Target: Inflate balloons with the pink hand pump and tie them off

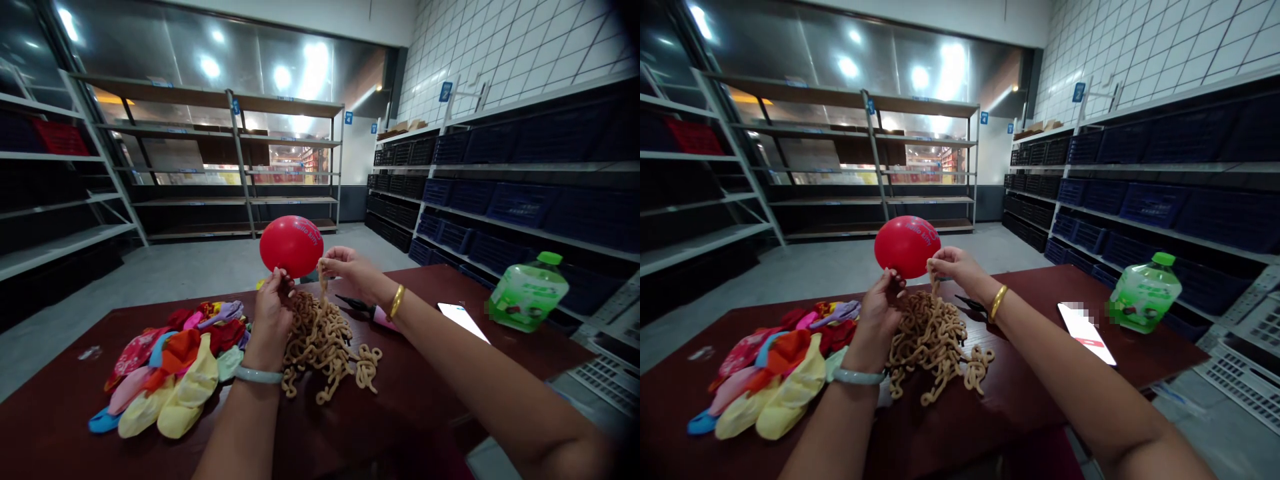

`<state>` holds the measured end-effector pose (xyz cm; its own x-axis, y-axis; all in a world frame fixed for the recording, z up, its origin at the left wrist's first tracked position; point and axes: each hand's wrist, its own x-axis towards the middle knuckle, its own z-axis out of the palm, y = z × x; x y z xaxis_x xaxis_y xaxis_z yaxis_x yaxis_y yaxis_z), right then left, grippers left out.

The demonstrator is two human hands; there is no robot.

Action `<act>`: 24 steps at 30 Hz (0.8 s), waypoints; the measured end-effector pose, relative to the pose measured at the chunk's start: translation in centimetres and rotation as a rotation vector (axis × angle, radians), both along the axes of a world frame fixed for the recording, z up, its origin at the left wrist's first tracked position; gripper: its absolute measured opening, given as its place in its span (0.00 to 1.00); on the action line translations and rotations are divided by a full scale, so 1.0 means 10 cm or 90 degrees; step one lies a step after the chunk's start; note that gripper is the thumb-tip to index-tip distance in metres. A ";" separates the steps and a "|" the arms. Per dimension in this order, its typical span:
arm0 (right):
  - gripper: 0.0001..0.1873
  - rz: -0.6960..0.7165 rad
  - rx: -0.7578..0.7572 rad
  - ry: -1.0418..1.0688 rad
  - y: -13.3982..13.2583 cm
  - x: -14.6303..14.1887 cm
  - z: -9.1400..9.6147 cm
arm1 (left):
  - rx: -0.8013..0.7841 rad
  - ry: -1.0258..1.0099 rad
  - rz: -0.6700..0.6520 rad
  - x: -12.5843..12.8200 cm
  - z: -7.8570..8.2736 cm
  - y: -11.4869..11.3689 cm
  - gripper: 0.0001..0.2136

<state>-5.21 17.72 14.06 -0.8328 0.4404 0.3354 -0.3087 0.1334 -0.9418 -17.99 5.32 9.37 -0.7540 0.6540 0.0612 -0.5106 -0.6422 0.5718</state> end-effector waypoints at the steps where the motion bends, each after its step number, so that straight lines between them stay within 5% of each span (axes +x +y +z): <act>1: 0.13 -0.019 0.025 0.007 -0.01 -0.01 0.06 | 0.004 0.000 -0.001 0.00 0.00 0.00 0.03; 6: 0.10 -0.049 -0.021 0.054 -0.07 -0.08 0.29 | 0.014 -0.002 0.017 -0.04 -0.01 0.00 0.04; 10: 0.11 0.000 -0.137 0.038 -0.12 -0.12 0.32 | 0.028 0.010 0.023 -0.06 -0.03 0.01 0.05; 13: 0.14 0.056 -0.104 0.027 -0.11 -0.15 0.30 | 0.024 0.020 0.008 -0.05 -0.04 0.01 0.07; 18: 0.11 0.153 0.245 -0.111 -0.05 -0.24 0.24 | -0.033 0.021 0.019 -0.03 -0.07 0.03 0.07; 21: 0.07 0.096 0.556 -0.135 -0.03 -0.30 0.20 | -0.073 0.048 0.031 0.00 -0.10 0.06 0.09; 24: 0.08 0.036 0.679 -0.141 -0.05 -0.32 0.17 | -0.097 0.098 0.024 0.04 -0.11 0.07 0.13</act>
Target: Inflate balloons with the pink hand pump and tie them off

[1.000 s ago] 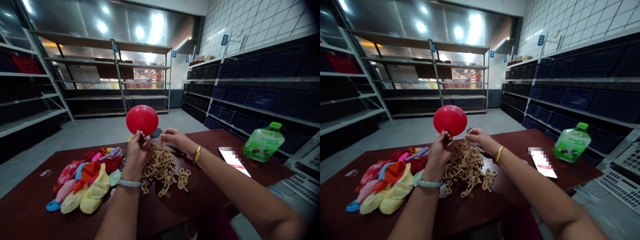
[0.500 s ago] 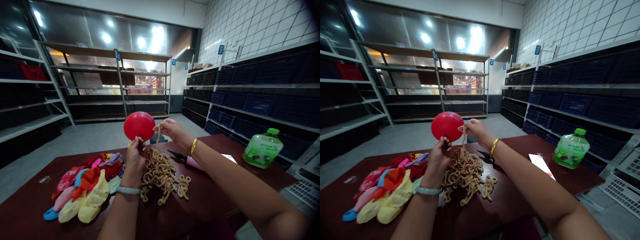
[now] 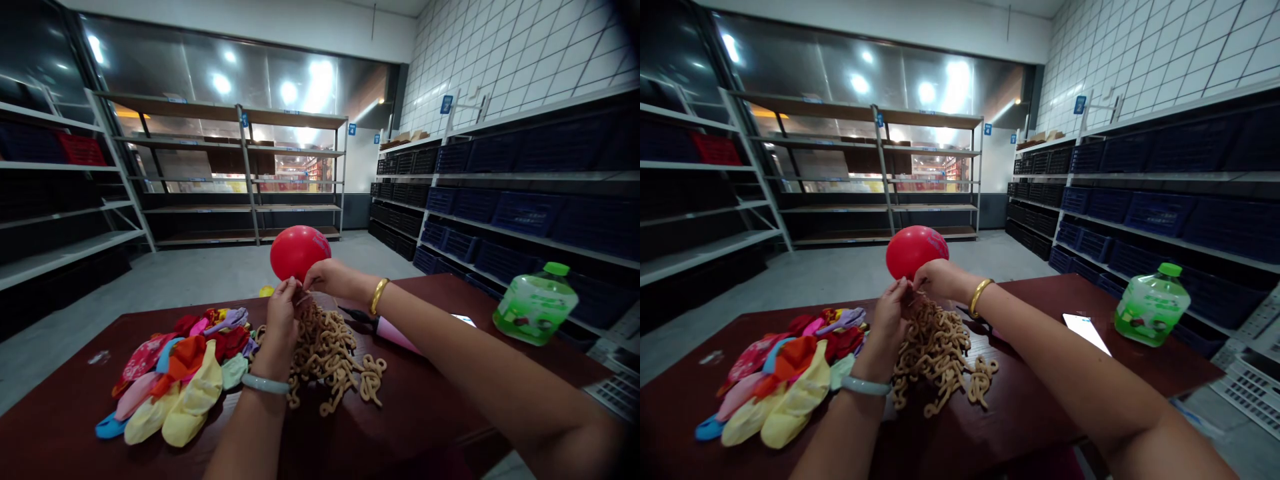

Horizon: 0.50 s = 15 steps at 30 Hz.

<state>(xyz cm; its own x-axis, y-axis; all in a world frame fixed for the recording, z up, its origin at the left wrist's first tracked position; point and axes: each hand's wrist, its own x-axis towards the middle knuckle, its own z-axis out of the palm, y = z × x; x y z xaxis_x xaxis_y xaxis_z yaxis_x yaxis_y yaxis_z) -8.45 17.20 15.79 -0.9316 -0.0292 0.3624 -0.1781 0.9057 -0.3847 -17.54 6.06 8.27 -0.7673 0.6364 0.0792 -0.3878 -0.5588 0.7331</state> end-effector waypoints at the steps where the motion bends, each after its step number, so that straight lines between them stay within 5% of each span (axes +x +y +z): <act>1: 0.08 -0.007 0.009 0.005 -0.02 0.00 -0.01 | -0.008 0.017 0.002 0.02 0.00 0.01 0.14; 11: 0.04 -0.132 0.253 0.082 -0.24 0.05 -0.08 | -0.038 0.169 0.098 0.12 -0.10 0.09 0.11; 15: 0.02 -0.147 0.207 0.076 -0.19 0.09 0.03 | -0.044 0.161 0.098 0.12 -0.08 0.09 0.08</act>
<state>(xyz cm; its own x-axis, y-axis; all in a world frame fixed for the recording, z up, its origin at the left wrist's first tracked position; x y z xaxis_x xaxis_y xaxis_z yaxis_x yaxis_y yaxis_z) -7.60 15.32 16.08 -0.8794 0.0443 0.4740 0.0177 0.9980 -0.0604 -16.34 6.94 7.43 -0.8170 0.5244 0.2398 -0.1030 -0.5419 0.8341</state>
